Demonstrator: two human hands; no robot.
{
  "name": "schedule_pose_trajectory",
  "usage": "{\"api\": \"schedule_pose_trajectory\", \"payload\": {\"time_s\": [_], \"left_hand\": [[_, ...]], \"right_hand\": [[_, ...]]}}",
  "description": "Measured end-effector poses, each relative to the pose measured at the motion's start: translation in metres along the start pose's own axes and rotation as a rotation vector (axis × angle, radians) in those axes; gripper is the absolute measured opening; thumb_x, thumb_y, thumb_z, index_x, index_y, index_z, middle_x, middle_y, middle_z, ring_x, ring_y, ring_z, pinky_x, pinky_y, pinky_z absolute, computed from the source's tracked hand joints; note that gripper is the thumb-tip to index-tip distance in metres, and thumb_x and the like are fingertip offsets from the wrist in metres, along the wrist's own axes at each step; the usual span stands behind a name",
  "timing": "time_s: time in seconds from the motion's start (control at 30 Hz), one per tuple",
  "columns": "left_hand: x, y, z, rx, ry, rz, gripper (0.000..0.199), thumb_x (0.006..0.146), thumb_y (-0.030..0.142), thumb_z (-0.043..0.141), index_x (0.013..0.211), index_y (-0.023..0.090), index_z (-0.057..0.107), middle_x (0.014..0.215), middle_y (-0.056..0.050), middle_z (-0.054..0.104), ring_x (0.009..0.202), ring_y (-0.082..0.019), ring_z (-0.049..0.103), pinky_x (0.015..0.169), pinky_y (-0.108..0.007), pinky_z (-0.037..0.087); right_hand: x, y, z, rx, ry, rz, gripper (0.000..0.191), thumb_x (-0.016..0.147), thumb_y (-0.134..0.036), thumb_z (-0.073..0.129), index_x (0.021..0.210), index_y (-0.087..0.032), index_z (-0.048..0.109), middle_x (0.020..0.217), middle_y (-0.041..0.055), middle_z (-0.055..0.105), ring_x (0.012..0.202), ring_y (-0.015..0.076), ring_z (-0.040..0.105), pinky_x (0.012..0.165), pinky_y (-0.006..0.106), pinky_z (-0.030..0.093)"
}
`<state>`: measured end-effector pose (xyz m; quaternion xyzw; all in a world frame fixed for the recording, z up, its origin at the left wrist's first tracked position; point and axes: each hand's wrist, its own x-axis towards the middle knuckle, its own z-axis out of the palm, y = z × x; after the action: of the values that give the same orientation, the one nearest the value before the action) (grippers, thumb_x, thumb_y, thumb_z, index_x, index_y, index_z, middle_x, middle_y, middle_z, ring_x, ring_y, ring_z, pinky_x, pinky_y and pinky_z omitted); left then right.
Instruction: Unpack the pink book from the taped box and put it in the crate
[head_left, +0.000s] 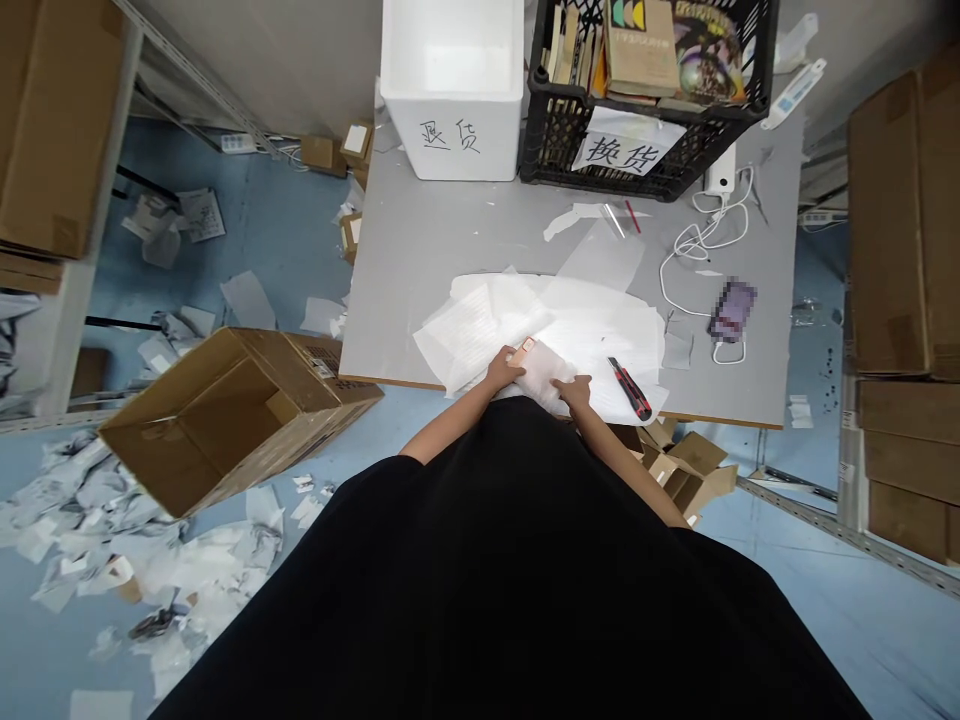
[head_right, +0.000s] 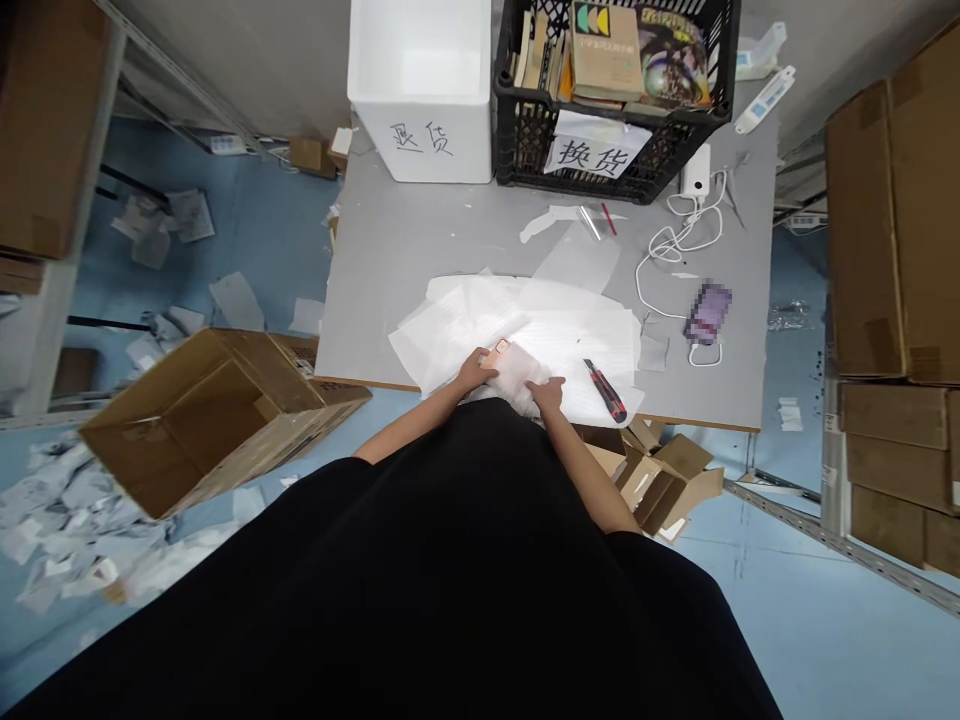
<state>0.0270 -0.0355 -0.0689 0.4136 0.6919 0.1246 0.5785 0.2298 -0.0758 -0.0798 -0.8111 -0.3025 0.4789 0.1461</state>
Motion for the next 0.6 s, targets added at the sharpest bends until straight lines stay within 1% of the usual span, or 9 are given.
{"api": "schedule_pose_trajectory", "payload": {"time_s": [0.07,0.1,0.17,0.23,0.3,0.37,0.4,0.5,0.6], "left_hand": [[0.002,0.007,-0.012,-0.041,-0.08,0.043,0.045,0.069,0.024,0.071,0.111,0.027,0.055,0.076,0.004,0.057,0.071,-0.017,0.056,0.075,-0.029,0.049],[0.004,0.011,-0.02,-0.058,-0.125,0.071,0.046,0.068,0.024,0.071,0.111,0.026,0.056,0.075,0.004,0.057,0.07,-0.016,0.056,0.075,-0.029,0.049],[0.01,0.021,-0.036,-0.077,-0.208,0.133,0.049,0.065,0.023,0.072,0.112,0.025,0.058,0.073,0.005,0.056,0.068,-0.015,0.054,0.076,-0.029,0.05],[0.02,0.031,-0.051,-0.085,-0.267,0.179,0.05,0.063,0.022,0.074,0.112,0.024,0.061,0.07,0.005,0.056,0.065,-0.014,0.053,0.075,-0.028,0.05],[0.032,0.041,-0.062,-0.116,-0.3,0.197,0.051,0.064,0.022,0.075,0.113,0.023,0.062,0.069,0.004,0.057,0.064,-0.013,0.053,0.074,-0.027,0.05],[0.043,0.047,-0.067,-0.186,-0.285,0.195,0.052,0.066,0.024,0.077,0.115,0.022,0.061,0.073,0.002,0.061,0.068,-0.013,0.057,0.076,-0.027,0.051],[0.048,0.049,-0.067,-0.233,-0.258,0.187,0.051,0.068,0.026,0.078,0.115,0.022,0.061,0.078,0.0,0.064,0.072,-0.014,0.059,0.078,-0.028,0.051],[0.057,0.05,-0.059,-0.352,-0.157,0.127,0.043,0.076,0.038,0.075,0.113,0.021,0.059,0.099,-0.005,0.069,0.085,-0.016,0.064,0.083,-0.03,0.052],[0.057,0.043,-0.047,-0.319,-0.078,0.07,0.037,0.085,0.046,0.066,0.11,0.02,0.06,0.111,-0.009,0.068,0.095,-0.019,0.065,0.09,-0.032,0.052]], "right_hand": [[-0.003,-0.008,-0.001,-0.114,0.044,0.002,0.079,0.063,-0.043,0.079,0.128,-0.014,0.044,0.119,0.0136,0.053,0.113,0.022,0.055,0.097,0.034,0.05],[-0.005,-0.012,-0.002,-0.19,0.061,-0.017,0.082,0.061,-0.043,0.08,0.13,-0.015,0.045,0.126,0.0149,0.049,0.12,0.0248,0.051,0.104,0.037,0.047],[-0.005,-0.022,-0.005,-0.304,0.066,-0.116,0.078,0.06,-0.044,0.08,0.127,-0.017,0.051,0.133,0.0146,0.043,0.13,0.0288,0.042,0.113,0.043,0.038],[-0.004,-0.032,-0.006,-0.298,-0.008,-0.207,0.067,0.06,-0.044,0.078,0.118,-0.017,0.056,0.129,0.0118,0.047,0.129,0.0273,0.041,0.115,0.043,0.036],[-0.003,-0.042,-0.005,-0.171,-0.142,-0.214,0.059,0.064,-0.045,0.075,0.113,-0.017,0.056,0.119,0.0082,0.055,0.116,0.0217,0.05,0.108,0.039,0.043],[-0.004,-0.051,0.001,0.01,-0.252,-0.152,0.055,0.068,-0.045,0.074,0.111,-0.017,0.055,0.108,0.0057,0.061,0.099,0.0168,0.057,0.096,0.034,0.05],[-0.004,-0.056,0.005,0.099,-0.277,-0.117,0.055,0.069,-0.045,0.074,0.111,-0.016,0.054,0.106,0.0054,0.062,0.094,0.0155,0.058,0.09,0.032,0.052],[-0.008,-0.067,0.02,0.299,-0.278,-0.047,0.054,0.071,-0.042,0.076,0.112,-0.015,0.054,0.11,0.007,0.064,0.091,0.0139,0.061,0.084,0.028,0.054],[-0.009,-0.07,0.032,0.282,-0.266,-0.02,0.048,0.081,-0.042,0.068,0.118,-0.015,0.054,0.114,0.0064,0.064,0.092,0.0111,0.062,0.083,0.025,0.055]]}}
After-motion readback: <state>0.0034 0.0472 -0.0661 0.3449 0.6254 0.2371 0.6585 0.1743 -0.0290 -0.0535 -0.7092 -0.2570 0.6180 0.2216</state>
